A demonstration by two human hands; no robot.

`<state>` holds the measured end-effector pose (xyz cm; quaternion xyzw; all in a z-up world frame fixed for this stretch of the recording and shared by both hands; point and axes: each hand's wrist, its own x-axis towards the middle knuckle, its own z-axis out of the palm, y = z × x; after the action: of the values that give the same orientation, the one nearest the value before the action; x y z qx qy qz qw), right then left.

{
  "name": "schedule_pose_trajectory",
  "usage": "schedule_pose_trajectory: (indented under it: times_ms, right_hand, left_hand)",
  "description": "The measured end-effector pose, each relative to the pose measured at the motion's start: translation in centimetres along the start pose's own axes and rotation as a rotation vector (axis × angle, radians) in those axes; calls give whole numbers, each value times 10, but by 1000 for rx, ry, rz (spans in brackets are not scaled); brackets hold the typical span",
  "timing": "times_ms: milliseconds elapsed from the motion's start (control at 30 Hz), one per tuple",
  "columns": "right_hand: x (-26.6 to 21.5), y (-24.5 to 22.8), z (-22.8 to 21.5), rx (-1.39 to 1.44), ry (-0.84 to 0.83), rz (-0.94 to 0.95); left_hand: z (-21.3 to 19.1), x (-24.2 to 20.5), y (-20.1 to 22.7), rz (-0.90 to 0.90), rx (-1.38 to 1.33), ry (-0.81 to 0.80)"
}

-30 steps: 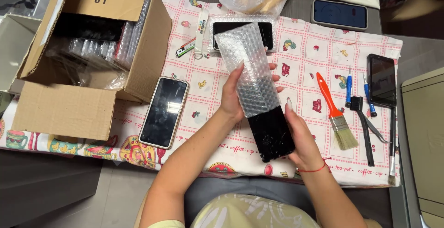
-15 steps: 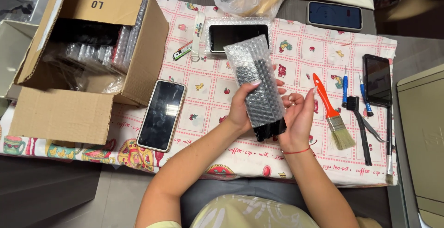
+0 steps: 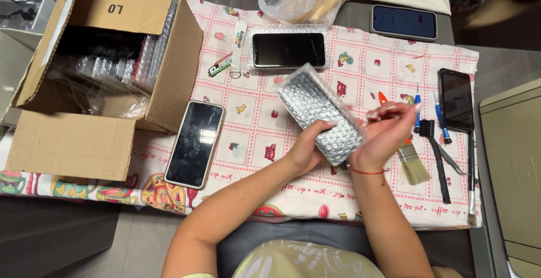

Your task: Unpacking a mobile phone and cleaning its screen with a brush and cloth.

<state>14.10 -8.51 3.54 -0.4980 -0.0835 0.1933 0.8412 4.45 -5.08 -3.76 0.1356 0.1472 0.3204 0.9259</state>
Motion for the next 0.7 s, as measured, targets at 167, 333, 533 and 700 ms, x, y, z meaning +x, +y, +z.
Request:
schedule_pose_trajectory:
  times_ms: [167,333,533,700]
  right_hand:
    - [14,-22,-12,36,-160,15]
    - [9,-22,-34,-164,-326,20]
    - [-12,-18,-47,-295,-863,72]
    - [2,3,-69,-123,-832,200]
  left_hand:
    - [-9,-1,-6,-146,189,112]
    - [11,-12,13,-201,60,62]
    - [46,-35,36,-167,66,-59]
    - [66,-49,45,-202,208,-108]
